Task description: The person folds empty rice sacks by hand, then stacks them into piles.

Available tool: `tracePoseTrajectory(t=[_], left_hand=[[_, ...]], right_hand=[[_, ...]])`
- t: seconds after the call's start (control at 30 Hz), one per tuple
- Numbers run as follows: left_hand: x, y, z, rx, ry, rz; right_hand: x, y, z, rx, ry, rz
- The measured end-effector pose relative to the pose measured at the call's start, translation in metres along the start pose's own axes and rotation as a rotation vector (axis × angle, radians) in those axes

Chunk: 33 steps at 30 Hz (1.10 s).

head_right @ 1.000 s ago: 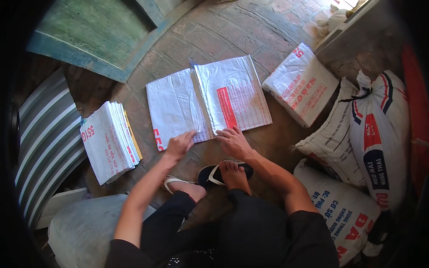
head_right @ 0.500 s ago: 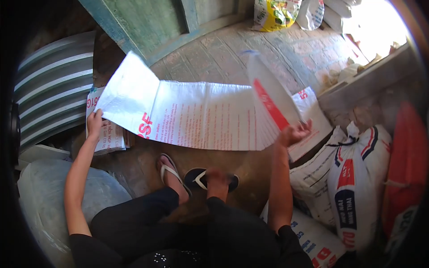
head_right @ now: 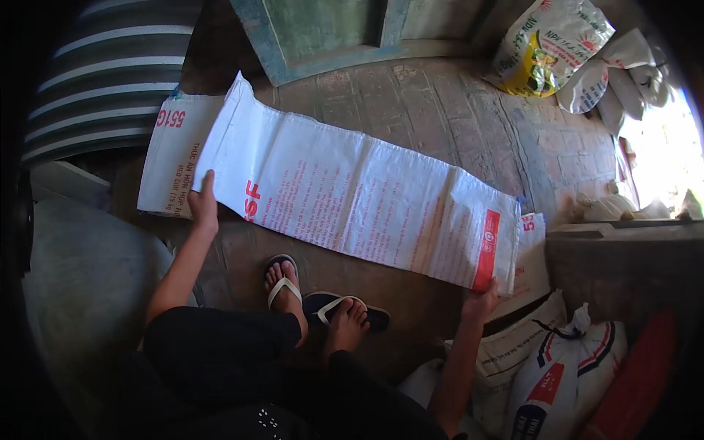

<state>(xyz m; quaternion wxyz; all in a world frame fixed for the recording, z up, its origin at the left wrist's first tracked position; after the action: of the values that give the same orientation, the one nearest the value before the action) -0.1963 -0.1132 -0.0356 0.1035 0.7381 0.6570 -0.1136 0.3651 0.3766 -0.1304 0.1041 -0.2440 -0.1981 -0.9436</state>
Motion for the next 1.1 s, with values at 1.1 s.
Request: tracePoseTrajectory(t=[1.1], left_hand=[[0.034,0.064,0.152,-0.510,0.257,0.637]], right_hand=[[0.172,0.146,-0.158,-0.295,1.692,1.069]])
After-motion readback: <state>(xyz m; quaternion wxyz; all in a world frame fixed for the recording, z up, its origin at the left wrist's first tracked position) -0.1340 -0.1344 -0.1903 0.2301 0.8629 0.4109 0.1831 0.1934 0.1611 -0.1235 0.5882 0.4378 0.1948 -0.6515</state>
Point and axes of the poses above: each hand's wrist, its own y-axis away from the middle knuckle, its own x-axis out of the palm, z = x × y, the point moved 6 cm from there along -y, towards the middle knuckle, and after that the axes turned 13 degrees about z, right-handed, at the moved point
